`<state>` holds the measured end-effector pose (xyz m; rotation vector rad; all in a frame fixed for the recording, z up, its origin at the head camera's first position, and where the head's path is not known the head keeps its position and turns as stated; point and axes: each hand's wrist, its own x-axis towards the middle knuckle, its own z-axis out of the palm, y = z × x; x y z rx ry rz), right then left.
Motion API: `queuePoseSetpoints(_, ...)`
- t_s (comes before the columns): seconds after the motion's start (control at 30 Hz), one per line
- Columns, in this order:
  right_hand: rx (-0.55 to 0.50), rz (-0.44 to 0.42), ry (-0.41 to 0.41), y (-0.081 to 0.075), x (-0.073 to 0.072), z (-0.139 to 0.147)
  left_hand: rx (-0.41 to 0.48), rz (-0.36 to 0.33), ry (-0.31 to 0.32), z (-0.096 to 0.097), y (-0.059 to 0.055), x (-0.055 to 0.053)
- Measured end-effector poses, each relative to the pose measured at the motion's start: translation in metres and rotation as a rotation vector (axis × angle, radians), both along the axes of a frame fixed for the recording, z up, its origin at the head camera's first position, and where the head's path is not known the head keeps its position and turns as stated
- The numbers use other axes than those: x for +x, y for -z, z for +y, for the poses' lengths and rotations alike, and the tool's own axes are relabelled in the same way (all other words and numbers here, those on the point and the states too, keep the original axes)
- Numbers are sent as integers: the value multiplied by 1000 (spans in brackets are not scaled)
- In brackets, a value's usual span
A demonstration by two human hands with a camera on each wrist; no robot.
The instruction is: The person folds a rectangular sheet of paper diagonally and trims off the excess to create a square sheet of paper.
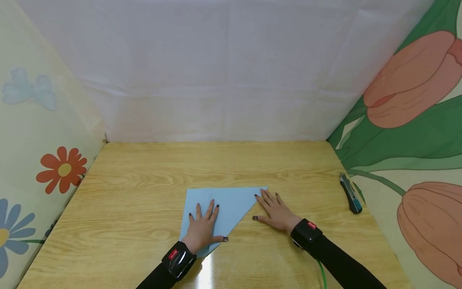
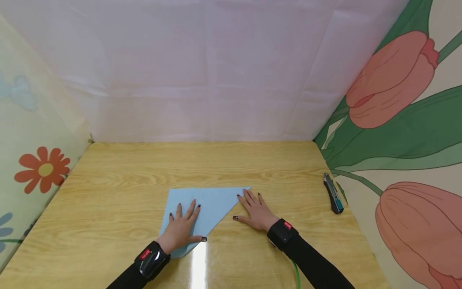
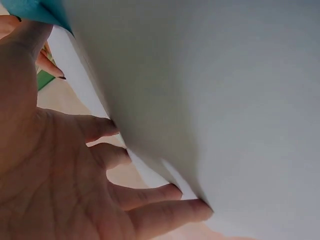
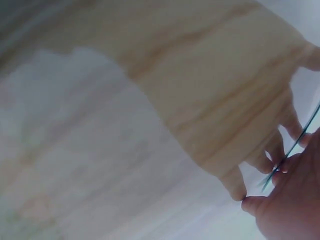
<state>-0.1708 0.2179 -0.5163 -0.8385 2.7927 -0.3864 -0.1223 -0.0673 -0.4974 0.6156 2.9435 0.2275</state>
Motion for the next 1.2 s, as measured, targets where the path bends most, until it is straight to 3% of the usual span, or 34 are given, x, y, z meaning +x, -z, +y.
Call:
queuePoseSetpoints(0.1,3,2,-12,-1,-1,-1,-13,23,10,0,0,0)
queuePoseSetpoints(0.3,19,4,-11,2,-2,1,-47,6,9,0,-2,1)
queuePoseSetpoints(0.43,12,19,-15,4,-3,2,-61,28,49,-2,-1,1)
queuePoseSetpoints(0.77,2,29,-26,5,-5,3,2,40,110,-6,4,-3)
queuePoseSetpoints(1.2,22,-34,21,2,-6,6,14,-6,103,-3,-1,-3)
